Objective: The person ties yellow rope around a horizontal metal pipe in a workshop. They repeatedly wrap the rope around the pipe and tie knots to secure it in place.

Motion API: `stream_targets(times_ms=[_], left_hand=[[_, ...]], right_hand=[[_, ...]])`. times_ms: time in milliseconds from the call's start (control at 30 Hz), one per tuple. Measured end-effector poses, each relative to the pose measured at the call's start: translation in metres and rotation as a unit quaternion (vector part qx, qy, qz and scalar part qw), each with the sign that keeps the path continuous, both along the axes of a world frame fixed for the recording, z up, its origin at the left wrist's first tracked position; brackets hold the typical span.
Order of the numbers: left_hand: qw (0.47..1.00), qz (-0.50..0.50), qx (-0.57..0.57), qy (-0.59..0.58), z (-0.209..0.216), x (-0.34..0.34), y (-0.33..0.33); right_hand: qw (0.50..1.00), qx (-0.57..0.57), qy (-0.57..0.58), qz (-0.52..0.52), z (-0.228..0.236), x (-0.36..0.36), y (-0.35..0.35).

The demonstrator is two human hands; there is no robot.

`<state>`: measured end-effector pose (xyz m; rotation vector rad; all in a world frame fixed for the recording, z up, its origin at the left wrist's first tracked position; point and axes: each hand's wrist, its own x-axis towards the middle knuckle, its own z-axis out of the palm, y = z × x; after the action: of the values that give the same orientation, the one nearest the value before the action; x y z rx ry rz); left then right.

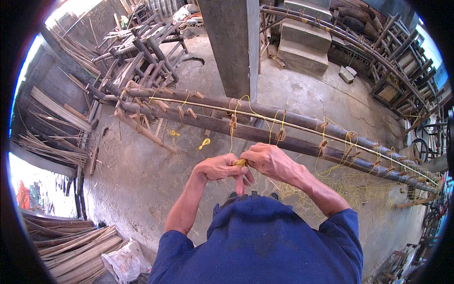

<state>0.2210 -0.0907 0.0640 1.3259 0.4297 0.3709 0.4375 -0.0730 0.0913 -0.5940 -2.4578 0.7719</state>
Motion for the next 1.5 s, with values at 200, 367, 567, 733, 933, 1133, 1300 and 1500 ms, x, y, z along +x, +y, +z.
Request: stream_targets(times_ms=[200, 367, 567, 733, 933, 1133, 1300, 1500], left_hand=[[0.945, 0.316, 0.073, 0.051, 0.002, 0.016, 0.003], [0.932, 0.242, 0.214, 0.162, 0.007, 0.039, 0.003], [0.948, 0.239, 0.052, 0.205, -0.014, 0.04, -0.001], [0.896, 0.285, 0.173, 0.295, -0.011, 0.045, -0.009], [0.86, 0.308, 0.279, 0.297, -0.047, 0.044, -0.02], [0.835, 0.27, 0.269, 0.397, -0.032, 0.043, -0.03], [0.85, 0.315, 0.257, 0.334, -0.037, 0.025, -0.039], [0.83, 0.383, 0.23, 0.332, -0.078, 0.012, -0.043]], right_hand=[[0.995, 0.01, -0.041, -0.094, -0.001, 0.013, 0.003], [0.995, 0.008, -0.031, -0.099, -0.008, 0.013, 0.006], [0.985, -0.105, -0.038, -0.133, 0.004, 0.018, 0.005], [0.985, -0.121, -0.038, -0.117, 0.004, 0.016, 0.002], [0.978, -0.001, -0.053, -0.201, -0.056, -0.01, -0.007], [0.985, -0.031, 0.027, -0.165, -0.09, -0.017, 0.004], [0.988, -0.053, 0.013, -0.146, -0.089, -0.031, 0.013], [0.983, 0.083, -0.025, -0.165, -0.069, -0.08, 0.094]])
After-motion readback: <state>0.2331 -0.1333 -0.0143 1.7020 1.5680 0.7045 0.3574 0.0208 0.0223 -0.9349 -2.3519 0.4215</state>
